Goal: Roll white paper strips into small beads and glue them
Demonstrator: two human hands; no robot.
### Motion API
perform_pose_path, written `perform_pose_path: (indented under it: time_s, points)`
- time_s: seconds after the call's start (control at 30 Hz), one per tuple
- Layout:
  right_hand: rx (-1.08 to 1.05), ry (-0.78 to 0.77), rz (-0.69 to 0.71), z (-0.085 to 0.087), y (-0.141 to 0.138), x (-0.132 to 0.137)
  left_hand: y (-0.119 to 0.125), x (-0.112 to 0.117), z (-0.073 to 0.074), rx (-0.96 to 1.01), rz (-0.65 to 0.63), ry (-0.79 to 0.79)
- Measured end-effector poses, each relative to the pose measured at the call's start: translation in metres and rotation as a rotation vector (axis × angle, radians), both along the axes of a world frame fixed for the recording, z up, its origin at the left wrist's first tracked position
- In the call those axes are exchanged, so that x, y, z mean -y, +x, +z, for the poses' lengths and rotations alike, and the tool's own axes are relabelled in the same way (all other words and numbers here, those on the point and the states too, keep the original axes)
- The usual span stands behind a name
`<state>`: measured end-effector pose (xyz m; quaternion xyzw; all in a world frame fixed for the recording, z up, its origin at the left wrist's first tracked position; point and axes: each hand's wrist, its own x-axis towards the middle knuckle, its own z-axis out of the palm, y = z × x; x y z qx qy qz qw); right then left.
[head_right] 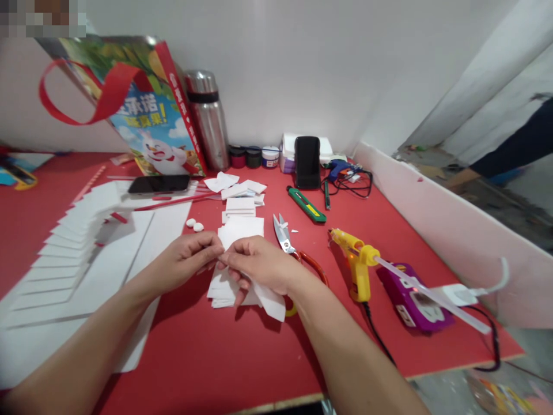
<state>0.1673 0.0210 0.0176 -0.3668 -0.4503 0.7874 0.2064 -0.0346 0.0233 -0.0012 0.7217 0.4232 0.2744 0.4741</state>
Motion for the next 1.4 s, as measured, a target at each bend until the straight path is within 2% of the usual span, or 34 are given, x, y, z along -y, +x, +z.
perform_pose_path:
  time_s: [0.1,0.27,0.37,0.47,0.57,0.67,0.77,0.8,0.87,0.93,1.07,1.13,1.2,1.3,1.4]
  points:
    - [-0.047,-0.044,0.021,0.002,0.002,-0.002,0.001,0.001,0.001,0.004,0.003,0.046]
    - [-0.022,-0.029,0.004,0.006,0.006,-0.006,0.0,0.002,0.003,-0.012,-0.064,0.014]
    - [-0.006,-0.055,0.019,0.008,0.009,-0.008,0.0,0.004,0.006,-0.082,-0.108,0.107]
    - [-0.03,-0.071,0.011,0.007,0.01,-0.009,0.001,0.006,0.007,-0.172,-0.121,0.283]
    - [-0.067,-0.101,-0.039,0.003,0.008,-0.011,0.002,0.007,0.007,-0.306,-0.109,0.565]
    - [-0.132,-0.221,-0.069,-0.002,0.004,-0.013,0.004,0.009,0.007,-0.507,-0.082,0.867]
    - [-0.178,-0.334,-0.091,-0.004,-0.002,-0.014,0.008,0.011,0.008,-0.597,-0.037,1.003]
    - [-0.163,-0.312,-0.12,-0.004,-0.003,-0.013,0.009,0.011,0.009,-0.568,-0.026,0.978]
    - [-0.085,-0.168,-0.198,-0.004,-0.006,-0.011,0.011,0.012,0.009,-0.447,-0.024,0.825]
    - [0.015,0.024,-0.25,-0.003,-0.008,-0.007,0.011,0.011,0.01,-0.297,-0.001,0.601]
    - [0.22,0.358,-0.252,-0.001,-0.009,-0.001,0.009,0.008,0.01,-0.028,0.115,0.091]
    - [0.271,0.452,-0.225,0.001,-0.009,0.001,0.009,0.007,0.008,0.106,0.095,-0.177]
    - [0.272,0.488,-0.191,0.003,-0.008,0.003,0.009,0.006,0.005,0.2,0.054,-0.36]
    - [0.304,0.523,-0.179,0.004,-0.007,0.003,0.008,0.006,0.001,0.258,0.016,-0.444]
    - [0.328,0.526,-0.203,0.004,-0.006,0.002,0.007,0.007,0.001,0.236,-0.024,-0.365]
